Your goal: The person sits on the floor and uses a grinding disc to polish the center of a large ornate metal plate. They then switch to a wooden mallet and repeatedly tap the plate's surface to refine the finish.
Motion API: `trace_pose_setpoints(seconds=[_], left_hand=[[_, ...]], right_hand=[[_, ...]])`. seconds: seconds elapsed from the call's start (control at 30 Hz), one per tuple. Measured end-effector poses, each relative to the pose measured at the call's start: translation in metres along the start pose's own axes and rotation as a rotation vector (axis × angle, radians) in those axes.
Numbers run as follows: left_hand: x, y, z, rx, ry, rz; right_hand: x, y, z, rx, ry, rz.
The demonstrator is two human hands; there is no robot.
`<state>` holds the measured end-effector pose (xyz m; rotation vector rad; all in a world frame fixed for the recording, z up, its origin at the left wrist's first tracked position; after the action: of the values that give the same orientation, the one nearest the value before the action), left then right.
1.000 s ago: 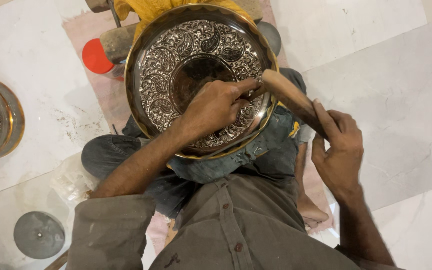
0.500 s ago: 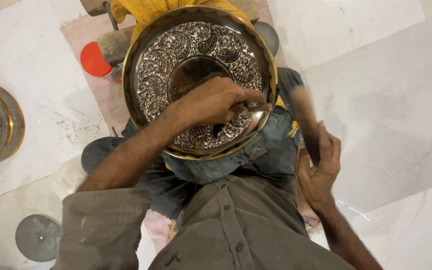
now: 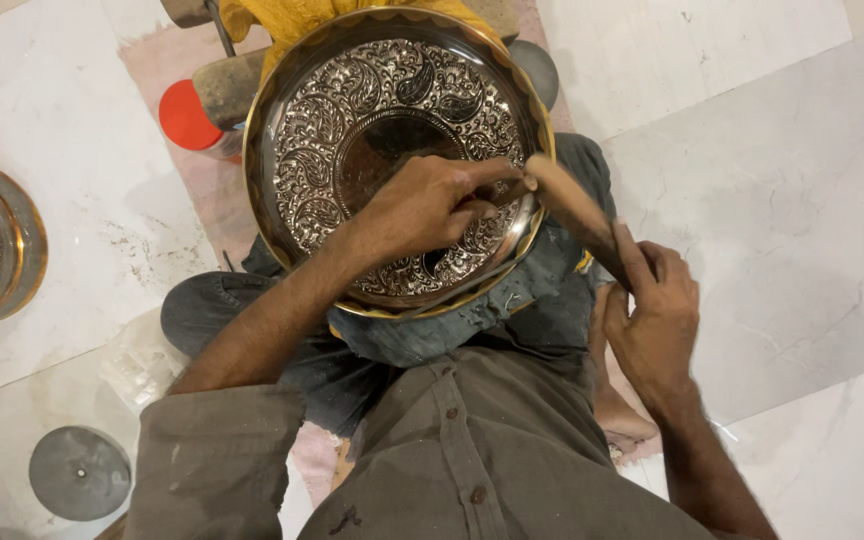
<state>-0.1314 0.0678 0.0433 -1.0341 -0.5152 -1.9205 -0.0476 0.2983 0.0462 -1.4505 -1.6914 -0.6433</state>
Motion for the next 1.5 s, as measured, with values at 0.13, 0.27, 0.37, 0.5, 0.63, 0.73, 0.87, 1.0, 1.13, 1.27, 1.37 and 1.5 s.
trace_pose_setpoints(seconds=[0.13,0.27,0.37,0.5,0.63,0.73,0.87,1.0,1.13,1.27,1.37,1.5], left_hand=[[0.002,0.001,0.001,-0.01,0.008,0.008],[-0.002,-0.001,0.003,-0.017,0.011,-0.015],[-0.007,-0.006,0.005,-0.045,-0.02,-0.07],[-0.017,-0.013,0.006,-0.077,-0.091,-0.175],[-0.026,-0.021,0.009,-0.113,-0.081,-0.267],[-0.026,-0.025,0.012,-0.165,-0.135,-0.268],[-0.027,-0.025,0.018,-0.225,-0.108,-0.327],[-0.025,-0.026,0.024,-0.281,-0.176,-0.356],[-0.018,-0.025,0.028,-0.331,-0.189,-0.335],[-0.017,-0.025,0.022,-0.288,-0.072,-0.353],[-0.017,-0.022,0.019,-0.251,-0.068,-0.318],[-0.014,-0.014,0.009,-0.156,-0.052,-0.217]], right_hand=[[0.008,-0.003,0.002,-0.082,-0.276,0.081],[0.006,-0.002,-0.006,-0.032,-0.259,0.085],[0.003,0.005,-0.003,-0.064,-0.45,0.116],[-0.01,0.018,-0.007,-0.034,-0.228,0.06],[-0.016,0.036,0.005,-0.099,-0.393,0.156],[-0.029,0.045,0.011,-0.099,-0.359,0.138],[-0.034,0.058,0.021,-0.081,-0.418,0.222],[-0.046,0.066,0.035,-0.146,-0.389,0.202],[-0.041,0.076,0.028,-0.031,-0.359,0.324],[-0.038,0.077,0.027,-0.045,-0.438,0.38],[-0.037,0.066,0.016,0.012,-0.24,0.278],[-0.026,0.051,0.026,-0.119,-0.411,0.234]])
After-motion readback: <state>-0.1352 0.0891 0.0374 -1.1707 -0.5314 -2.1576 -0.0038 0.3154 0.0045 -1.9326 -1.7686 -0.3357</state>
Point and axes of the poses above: each hand's wrist, its own y-axis away from the middle knuckle, its own x-axis out of the back of the hand, z = x × y, the point moved 9 cm from there along -y, towards the middle knuckle, and after that the axes turned 14 degrees about -y, right-handed, at the moved point
